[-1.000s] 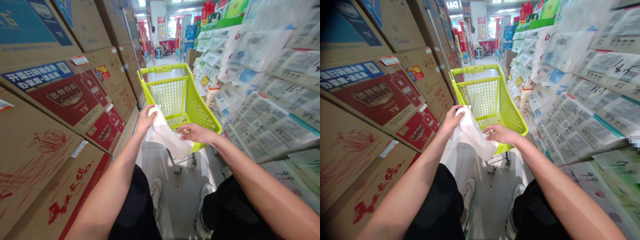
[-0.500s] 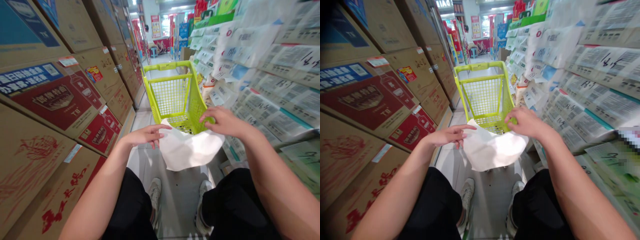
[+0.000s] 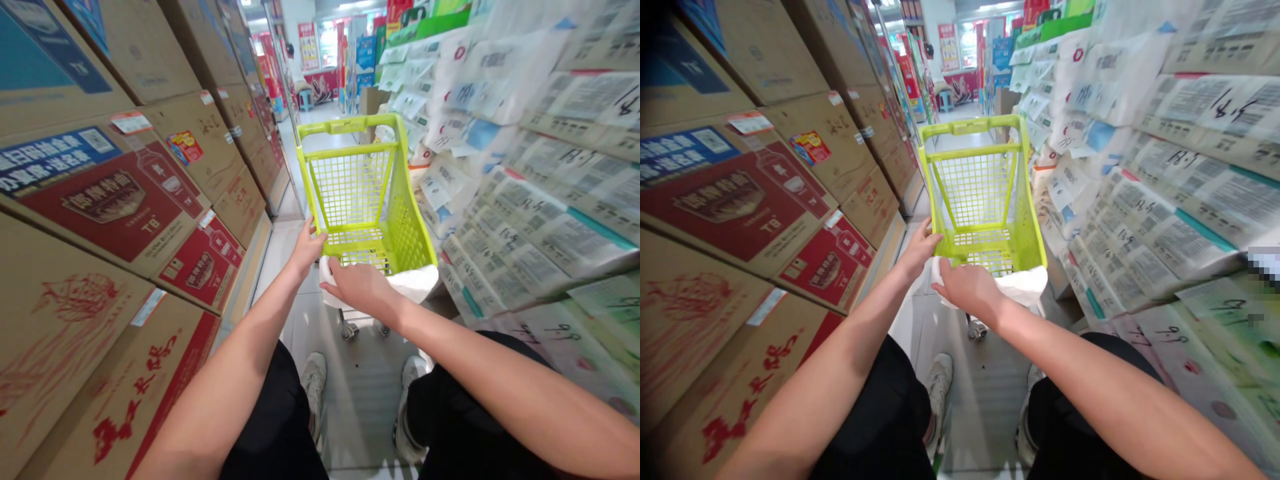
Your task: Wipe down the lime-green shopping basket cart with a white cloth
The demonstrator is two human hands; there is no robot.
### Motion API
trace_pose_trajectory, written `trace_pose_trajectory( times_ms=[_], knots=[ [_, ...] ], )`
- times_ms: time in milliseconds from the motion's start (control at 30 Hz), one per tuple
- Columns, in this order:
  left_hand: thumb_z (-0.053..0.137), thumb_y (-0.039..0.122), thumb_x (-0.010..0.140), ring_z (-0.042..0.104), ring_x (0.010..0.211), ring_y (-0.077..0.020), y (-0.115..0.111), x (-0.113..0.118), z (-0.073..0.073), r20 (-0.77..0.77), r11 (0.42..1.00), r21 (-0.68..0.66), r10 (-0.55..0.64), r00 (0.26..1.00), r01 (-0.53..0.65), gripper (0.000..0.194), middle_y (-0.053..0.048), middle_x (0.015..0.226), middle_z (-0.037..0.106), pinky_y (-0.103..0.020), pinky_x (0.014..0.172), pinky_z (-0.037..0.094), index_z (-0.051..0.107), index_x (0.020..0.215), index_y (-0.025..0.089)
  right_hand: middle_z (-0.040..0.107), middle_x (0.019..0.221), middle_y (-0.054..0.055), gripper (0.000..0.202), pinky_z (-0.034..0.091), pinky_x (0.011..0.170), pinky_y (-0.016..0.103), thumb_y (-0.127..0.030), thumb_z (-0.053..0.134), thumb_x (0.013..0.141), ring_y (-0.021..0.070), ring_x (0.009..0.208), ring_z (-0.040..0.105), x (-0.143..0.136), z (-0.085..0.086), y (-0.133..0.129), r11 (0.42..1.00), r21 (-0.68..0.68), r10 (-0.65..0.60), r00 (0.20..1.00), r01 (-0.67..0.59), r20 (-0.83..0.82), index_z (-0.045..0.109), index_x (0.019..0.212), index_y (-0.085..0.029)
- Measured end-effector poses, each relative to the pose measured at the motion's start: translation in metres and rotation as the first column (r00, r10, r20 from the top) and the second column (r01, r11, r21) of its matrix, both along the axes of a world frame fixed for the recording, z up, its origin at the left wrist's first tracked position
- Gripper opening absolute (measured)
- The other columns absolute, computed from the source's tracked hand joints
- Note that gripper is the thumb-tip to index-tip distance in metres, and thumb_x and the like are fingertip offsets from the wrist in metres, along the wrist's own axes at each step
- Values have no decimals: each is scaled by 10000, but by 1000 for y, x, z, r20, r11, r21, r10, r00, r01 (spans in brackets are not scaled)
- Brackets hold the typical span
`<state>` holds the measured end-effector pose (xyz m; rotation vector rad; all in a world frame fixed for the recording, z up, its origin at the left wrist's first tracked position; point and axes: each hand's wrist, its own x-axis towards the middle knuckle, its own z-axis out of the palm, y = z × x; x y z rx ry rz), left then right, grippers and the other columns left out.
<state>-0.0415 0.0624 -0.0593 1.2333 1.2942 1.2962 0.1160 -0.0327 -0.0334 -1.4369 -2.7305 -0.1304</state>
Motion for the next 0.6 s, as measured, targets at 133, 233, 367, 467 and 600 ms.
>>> trace_pose_trajectory(
  times_ms=[133, 233, 367, 467, 600],
  knots=[
    [627, 97, 625, 744, 932, -220, 8, -5, 4, 124, 996, -42, -69, 990, 75, 866, -79, 1152, 781, -281, 740, 590, 556, 1484, 184, 760, 946, 168, 475, 466, 670, 304, -511, 288, 1114, 295, 896, 759, 1, 0, 2, 997, 6, 83, 995, -83, 59, 587, 1191, -150],
    [579, 69, 577, 754, 883, -213, 17, -13, 5, 145, 997, -32, -62, 987, 67, 862, -74, 1089, 803, -274, 713, 585, 605, 1434, 158, 762, 950, 171, 524, 450, 659, 309, -526, 252, 1113, 305, 895, 759, 9, 1, 4, 993, -4, 114, 990, -114, 78, 617, 1166, -155],
    [575, 47, 586, 772, 877, -231, 31, -21, 2, 196, 999, -37, -24, 980, 32, 818, -79, 1036, 812, -342, 793, 623, 622, 1396, 146, 773, 938, 175, 542, 437, 630, 328, -562, 285, 1098, 330, 865, 760, 26, 3, 9, 998, -28, 58, 991, -55, 117, 640, 1196, -163],
    [636, 69, 663, 775, 946, -253, 36, -23, 1, 203, 998, -34, 61, 977, -55, 682, -83, 1058, 808, -376, 860, 634, 642, 1339, 162, 783, 933, 170, 511, 439, 629, 329, -562, 332, 1089, 327, 848, 760, 34, 4, 12, 998, -51, 34, 991, -27, 130, 654, 1210, -183],
    [686, 142, 751, 766, 990, -241, 30, -14, -4, 238, 994, -12, 106, 965, -106, 576, -93, 1119, 792, -364, 897, 629, 625, 1323, 163, 780, 872, 155, 495, 446, 621, 334, -533, 321, 1097, 322, 802, 759, 26, 2, 12, 997, -38, 66, 989, -62, 129, 662, 1203, -189]
  ],
)
